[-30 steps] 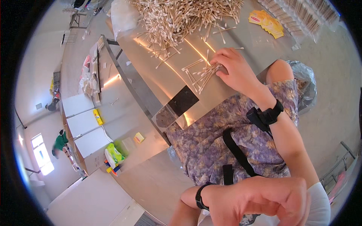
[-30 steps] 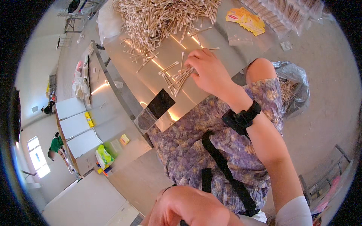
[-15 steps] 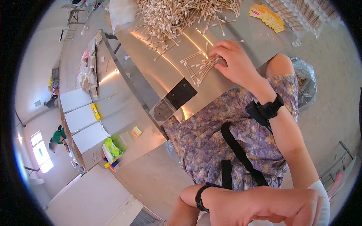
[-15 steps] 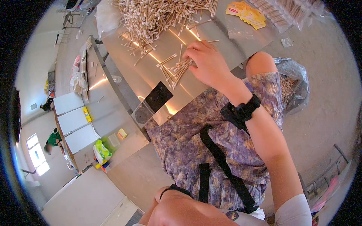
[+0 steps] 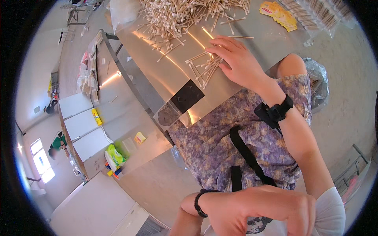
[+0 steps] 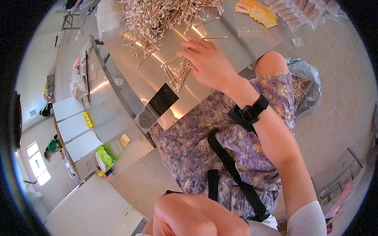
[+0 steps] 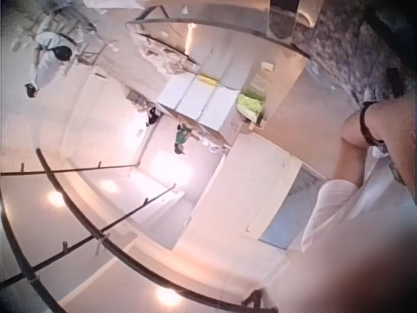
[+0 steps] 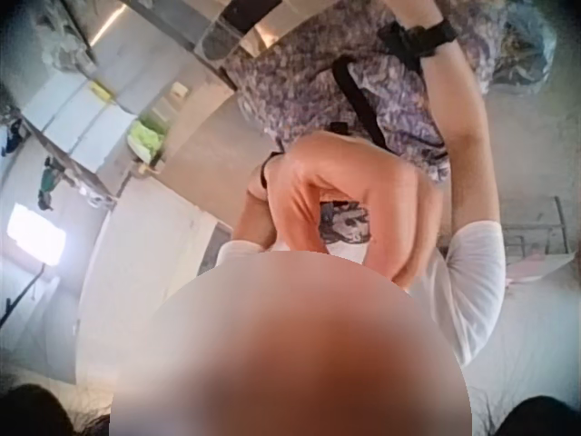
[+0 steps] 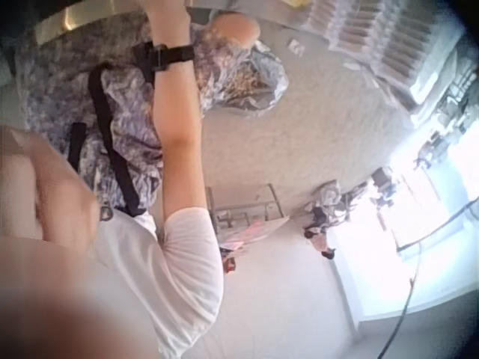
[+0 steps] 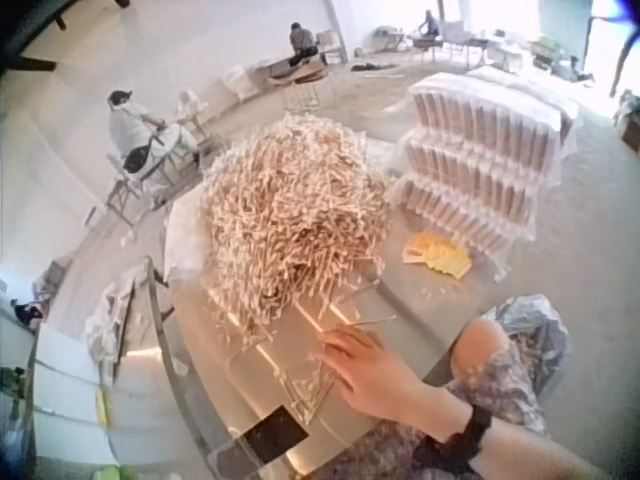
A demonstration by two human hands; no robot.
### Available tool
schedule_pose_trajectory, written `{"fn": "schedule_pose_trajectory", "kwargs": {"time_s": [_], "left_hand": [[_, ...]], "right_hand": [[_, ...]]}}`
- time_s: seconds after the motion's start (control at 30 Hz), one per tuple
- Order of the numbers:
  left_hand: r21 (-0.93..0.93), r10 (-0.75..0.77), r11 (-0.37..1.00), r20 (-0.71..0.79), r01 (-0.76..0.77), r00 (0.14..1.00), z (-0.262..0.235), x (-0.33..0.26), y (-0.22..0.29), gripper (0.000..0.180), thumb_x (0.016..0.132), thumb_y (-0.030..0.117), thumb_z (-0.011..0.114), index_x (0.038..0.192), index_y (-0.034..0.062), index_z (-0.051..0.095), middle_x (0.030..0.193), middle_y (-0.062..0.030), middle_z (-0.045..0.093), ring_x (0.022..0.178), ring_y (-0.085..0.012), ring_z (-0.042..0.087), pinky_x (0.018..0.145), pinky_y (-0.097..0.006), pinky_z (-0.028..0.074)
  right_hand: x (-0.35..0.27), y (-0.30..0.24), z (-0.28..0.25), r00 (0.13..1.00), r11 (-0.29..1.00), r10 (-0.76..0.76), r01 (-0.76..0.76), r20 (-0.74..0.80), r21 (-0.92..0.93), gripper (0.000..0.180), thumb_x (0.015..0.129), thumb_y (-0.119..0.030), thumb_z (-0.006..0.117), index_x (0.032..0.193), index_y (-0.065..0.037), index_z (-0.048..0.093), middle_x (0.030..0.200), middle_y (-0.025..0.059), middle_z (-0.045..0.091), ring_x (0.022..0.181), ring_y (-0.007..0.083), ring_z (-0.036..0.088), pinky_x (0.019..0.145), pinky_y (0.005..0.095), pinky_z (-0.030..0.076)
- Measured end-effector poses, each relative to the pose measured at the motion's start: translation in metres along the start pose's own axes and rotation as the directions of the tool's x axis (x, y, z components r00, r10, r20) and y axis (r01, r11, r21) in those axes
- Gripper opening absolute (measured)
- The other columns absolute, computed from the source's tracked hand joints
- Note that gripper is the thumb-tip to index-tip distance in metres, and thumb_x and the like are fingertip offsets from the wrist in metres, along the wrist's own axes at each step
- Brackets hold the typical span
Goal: The user is counting and organizing wooden-shafted swabs into plastic bags and sealing them.
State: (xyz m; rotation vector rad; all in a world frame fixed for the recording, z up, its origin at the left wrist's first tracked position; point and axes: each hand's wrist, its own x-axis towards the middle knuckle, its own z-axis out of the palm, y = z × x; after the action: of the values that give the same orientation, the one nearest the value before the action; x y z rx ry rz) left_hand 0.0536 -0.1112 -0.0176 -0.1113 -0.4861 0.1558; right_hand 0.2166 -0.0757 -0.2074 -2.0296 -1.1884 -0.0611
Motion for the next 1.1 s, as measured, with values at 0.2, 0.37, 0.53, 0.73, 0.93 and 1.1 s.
{"fn": "schedule_pose_trajectory", "kwargs": {"time_s": [0.2, 0.37, 0.53, 0.73, 0.93, 1.1], "left_hand": [[-0.023, 0.179, 0.983, -0.101, -0.183, 0.979, 0.007, 0.017, -0.015, 0.027, 0.085, 0.001, 0.072, 0.104, -0.0079, 0.055, 0.092, -0.0142, 0.063, 0.078, -0.0195, 0.064, 0.065, -0.027, 0.052], [-0.115, 0.225, 0.958, -0.275, -0.264, 0.935, 0.041, 0.011, -0.031, 0.028, 0.084, 0.003, 0.073, 0.103, -0.0059, 0.055, 0.093, -0.0135, 0.063, 0.075, -0.0184, 0.063, 0.061, -0.027, 0.052], [-0.112, 0.301, 0.929, -0.322, -0.352, 0.897, 0.024, 0.015, -0.035, 0.030, 0.084, 0.007, 0.074, 0.104, -0.0041, 0.056, 0.094, -0.0139, 0.063, 0.074, -0.0193, 0.063, 0.059, -0.027, 0.053], [0.722, 0.060, 0.540, -0.546, 0.433, 0.836, -0.005, 0.001, 0.073, 0.040, 0.074, -0.019, 0.058, 0.107, 0.0025, 0.048, 0.108, -0.0175, 0.057, 0.099, -0.0251, 0.065, 0.088, -0.039, 0.054], [0.458, 0.598, -0.565, -0.346, 0.686, 0.723, -0.079, -0.028, 0.162, 0.042, 0.082, 0.008, 0.074, 0.118, 0.0005, 0.055, 0.111, -0.0110, 0.062, 0.102, -0.0220, 0.061, 0.089, -0.033, 0.048], [0.098, 0.428, -0.883, -0.236, 0.460, 0.872, -0.120, -0.018, 0.181, 0.058, 0.077, 0.020, 0.081, 0.125, -0.0014, 0.055, 0.116, -0.0168, 0.057, 0.105, -0.0308, 0.057, 0.092, -0.040, 0.046]], "right_hand": [[0.006, -0.001, 0.007, 0.992, 0.991, -0.123, 0.123, 0.002, -0.062, 0.045, 0.079, 0.000, 0.060, 0.123, -0.012, 0.061, 0.129, 0.0056, 0.061, 0.130, 0.0263, 0.048, 0.110, 0.0439, 0.038], [0.005, -0.001, 0.008, 0.993, 0.996, -0.091, 0.092, 0.073, -0.007, 0.041, 0.083, 0.001, 0.057, 0.121, -0.014, 0.062, 0.122, 0.0044, 0.062, 0.126, 0.0244, 0.051, 0.114, 0.0452, 0.035], [0.008, -0.007, 0.010, 0.994, 0.994, -0.107, 0.106, 0.016, 0.012, 0.035, 0.082, 0.000, 0.059, 0.114, -0.012, 0.064, 0.114, 0.0044, 0.064, 0.116, 0.0255, 0.055, 0.109, 0.0440, 0.039], [0.005, -0.003, 0.007, 0.995, 0.996, -0.091, 0.091, -0.027, 0.003, 0.033, 0.079, -0.001, 0.062, 0.110, -0.011, 0.065, 0.107, 0.0040, 0.064, 0.106, 0.0284, 0.057, 0.097, 0.0423, 0.044], [0.003, -0.003, 0.006, 0.997, 0.997, -0.079, 0.079, -0.009, 0.001, 0.027, 0.077, -0.005, 0.058, 0.102, -0.009, 0.068, 0.098, 0.0036, 0.061, 0.104, 0.0237, 0.056, 0.095, 0.0385, 0.044], [0.005, -0.008, 0.001, 0.998, 0.998, -0.067, 0.067, 0.001, 0.018, 0.025, 0.077, -0.006, 0.068, 0.102, -0.010, 0.068, 0.097, 0.0024, 0.062, 0.099, 0.0239, 0.058, 0.092, 0.0385, 0.045]]}}
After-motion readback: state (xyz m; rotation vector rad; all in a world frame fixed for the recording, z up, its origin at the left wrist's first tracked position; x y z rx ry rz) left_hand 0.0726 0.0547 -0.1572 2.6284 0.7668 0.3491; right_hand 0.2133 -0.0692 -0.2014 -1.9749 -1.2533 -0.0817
